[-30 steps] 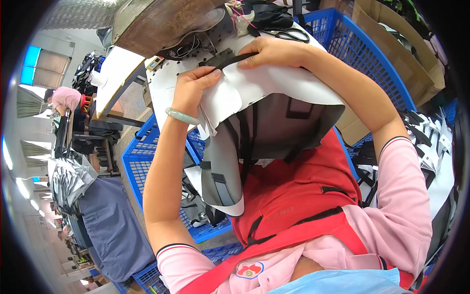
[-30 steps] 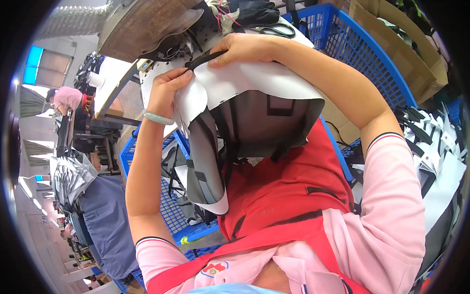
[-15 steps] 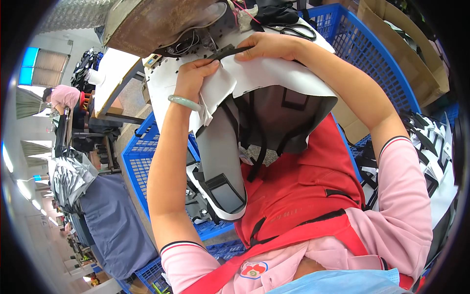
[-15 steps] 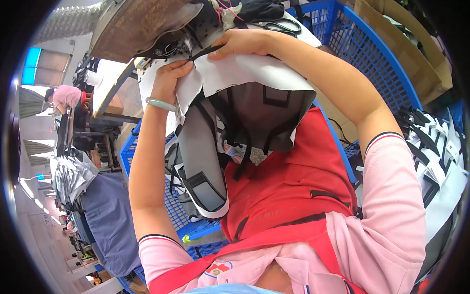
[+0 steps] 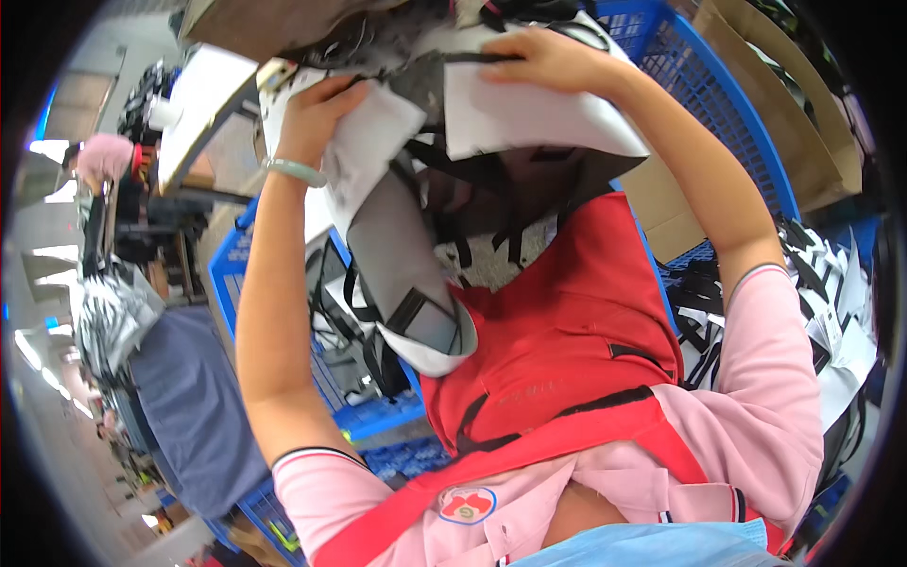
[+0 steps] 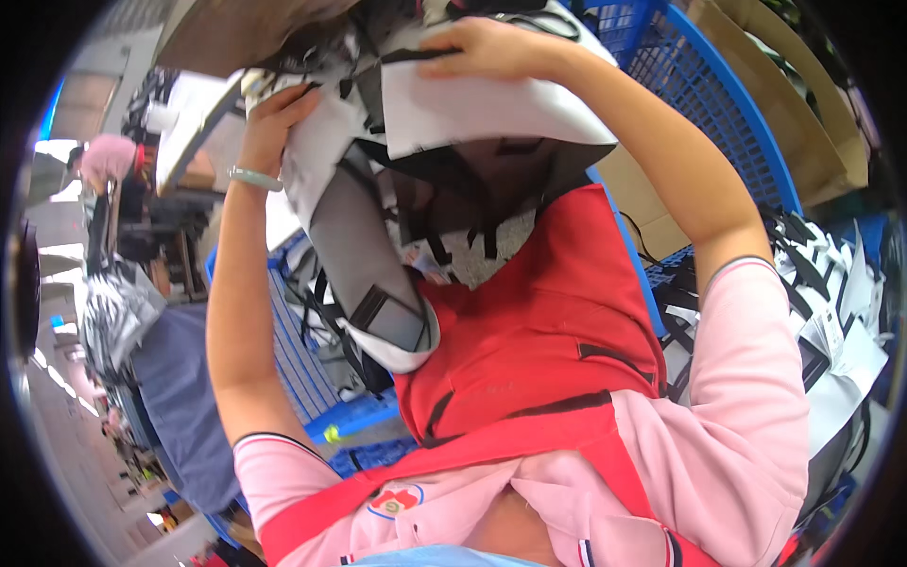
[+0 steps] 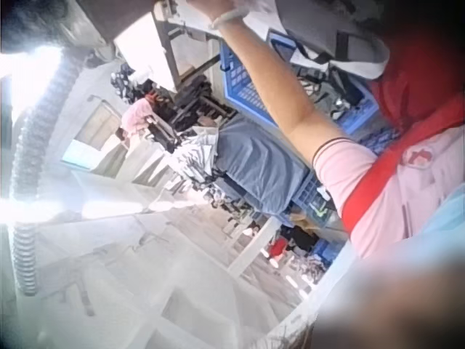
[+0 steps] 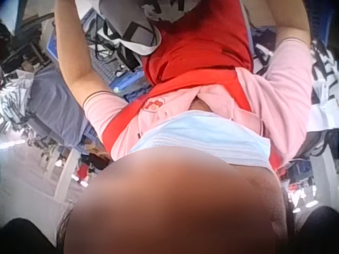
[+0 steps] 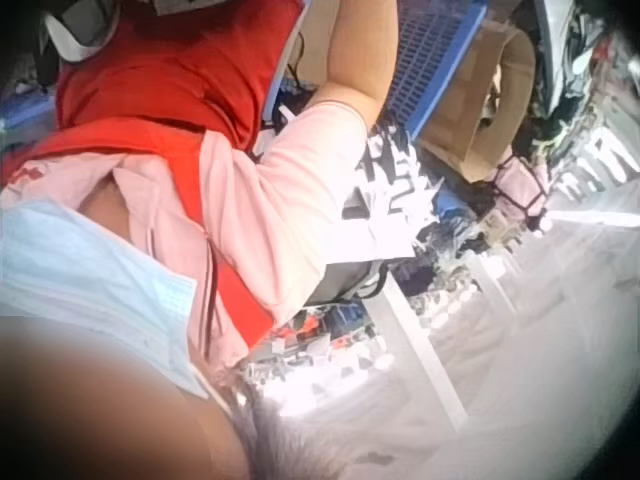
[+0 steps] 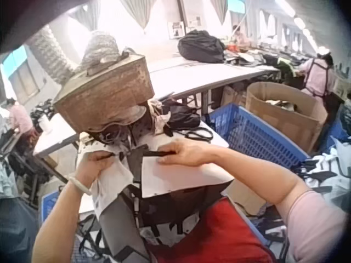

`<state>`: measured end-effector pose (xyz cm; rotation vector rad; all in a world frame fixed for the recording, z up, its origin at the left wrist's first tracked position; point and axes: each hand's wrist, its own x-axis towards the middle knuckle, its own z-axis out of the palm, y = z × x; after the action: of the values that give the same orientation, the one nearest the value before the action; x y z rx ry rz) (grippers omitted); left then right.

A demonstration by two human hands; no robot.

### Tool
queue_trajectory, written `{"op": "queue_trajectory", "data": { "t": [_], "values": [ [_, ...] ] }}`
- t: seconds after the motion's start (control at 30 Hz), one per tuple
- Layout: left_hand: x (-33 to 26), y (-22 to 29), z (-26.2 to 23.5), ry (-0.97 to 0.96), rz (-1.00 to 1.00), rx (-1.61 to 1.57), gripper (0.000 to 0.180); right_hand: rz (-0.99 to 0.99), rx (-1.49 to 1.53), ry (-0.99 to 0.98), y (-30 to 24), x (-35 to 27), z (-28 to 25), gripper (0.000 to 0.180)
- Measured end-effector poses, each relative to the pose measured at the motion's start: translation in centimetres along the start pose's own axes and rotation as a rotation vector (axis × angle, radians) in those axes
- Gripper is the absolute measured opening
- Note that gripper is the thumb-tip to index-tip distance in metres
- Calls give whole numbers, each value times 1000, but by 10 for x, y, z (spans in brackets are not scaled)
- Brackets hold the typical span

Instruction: Assemble and sew various components of a backpack using an industrial sewing machine.

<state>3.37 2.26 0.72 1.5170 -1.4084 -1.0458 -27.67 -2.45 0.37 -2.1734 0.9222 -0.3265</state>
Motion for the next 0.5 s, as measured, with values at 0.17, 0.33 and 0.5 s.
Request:
{"op": "queue_trajectory", "data": {
  "t": [0.17,0.33,0.5],
  "values": [
    [-43,60,69,-186,308,556,29,-430,-419,-176,-78,-105,114,67],
    [-86,44,165,-353,481,742,29,-590,-617,-145,-100,-121,211,71],
    [-150,33,177,-5,1061,502,23,-335,128,-94,-13,-120,252,43]
  ]
}}
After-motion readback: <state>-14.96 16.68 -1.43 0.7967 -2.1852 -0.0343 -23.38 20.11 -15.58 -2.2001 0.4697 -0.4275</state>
